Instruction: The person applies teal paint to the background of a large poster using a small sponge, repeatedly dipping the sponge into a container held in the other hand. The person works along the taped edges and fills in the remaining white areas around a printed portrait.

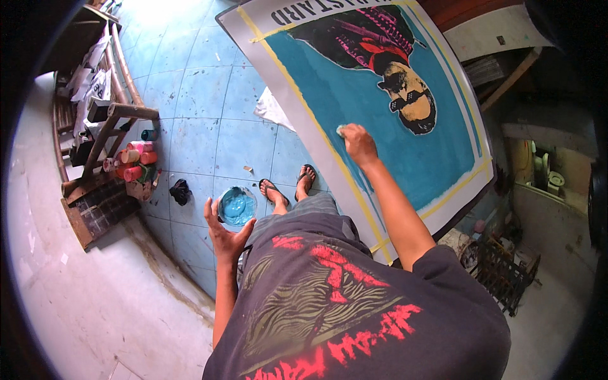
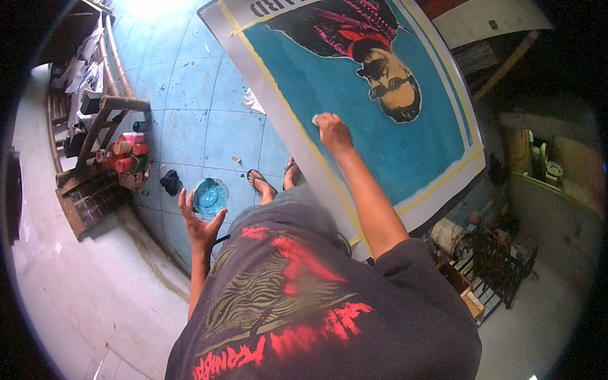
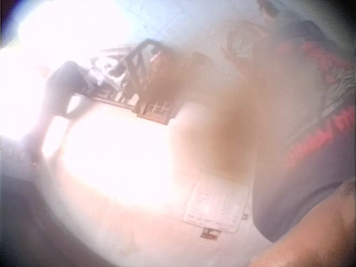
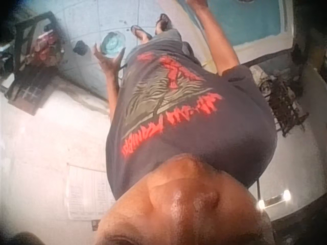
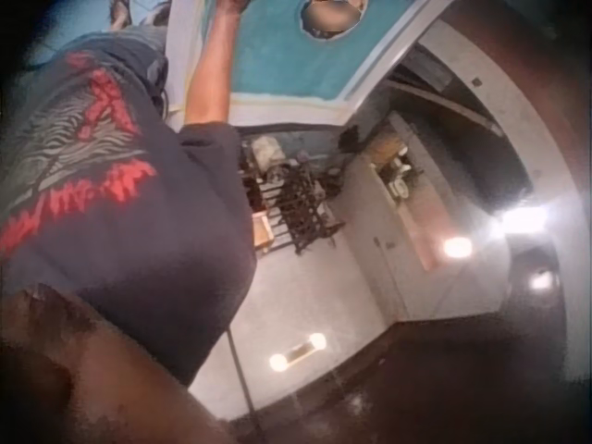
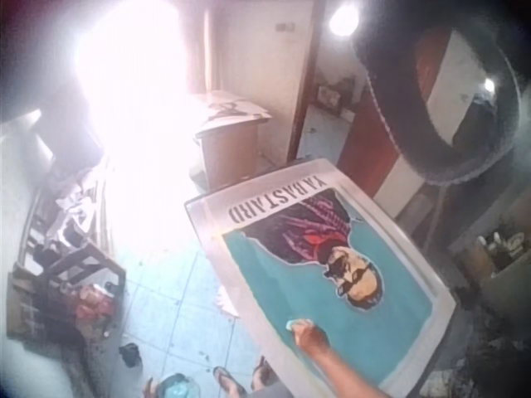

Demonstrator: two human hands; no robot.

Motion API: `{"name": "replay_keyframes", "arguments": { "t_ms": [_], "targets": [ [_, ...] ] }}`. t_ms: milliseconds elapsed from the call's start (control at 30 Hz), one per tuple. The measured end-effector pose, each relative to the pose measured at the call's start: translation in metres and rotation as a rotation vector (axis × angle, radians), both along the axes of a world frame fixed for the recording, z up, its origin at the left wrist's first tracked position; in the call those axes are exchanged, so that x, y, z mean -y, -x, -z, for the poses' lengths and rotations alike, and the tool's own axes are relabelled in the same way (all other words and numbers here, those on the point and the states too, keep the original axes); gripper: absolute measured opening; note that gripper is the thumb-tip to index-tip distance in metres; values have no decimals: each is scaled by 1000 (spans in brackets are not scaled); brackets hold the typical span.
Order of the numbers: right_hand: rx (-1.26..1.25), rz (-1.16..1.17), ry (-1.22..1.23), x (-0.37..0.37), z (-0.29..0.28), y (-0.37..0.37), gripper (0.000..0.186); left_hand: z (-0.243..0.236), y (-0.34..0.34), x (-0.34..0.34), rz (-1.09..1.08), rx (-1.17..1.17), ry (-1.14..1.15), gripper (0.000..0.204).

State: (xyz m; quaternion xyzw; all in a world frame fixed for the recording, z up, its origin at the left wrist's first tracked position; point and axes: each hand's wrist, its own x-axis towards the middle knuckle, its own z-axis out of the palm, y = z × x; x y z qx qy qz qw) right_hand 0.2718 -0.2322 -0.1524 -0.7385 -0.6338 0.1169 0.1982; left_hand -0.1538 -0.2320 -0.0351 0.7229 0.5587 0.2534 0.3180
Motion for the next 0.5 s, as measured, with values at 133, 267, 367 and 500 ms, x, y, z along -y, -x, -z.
{"name": "replay_keyframes", "arguments": {
  "t_ms": [133,267,367,500],
  "targets": [
    [-35,22,-38,10,-8,7,16,1,-1,-2,-17,69,33,116],
    [-43,60,13,21,-14,11,15,3,1,-3,-3,51,21,112],
    [-50,83,-33,19,-26,13,15,2,0,-3,-16,85,48,117],
    [-13,97,-81,8,-16,2,15,3,1,-4,-6,77,42,116]
  ]
}}
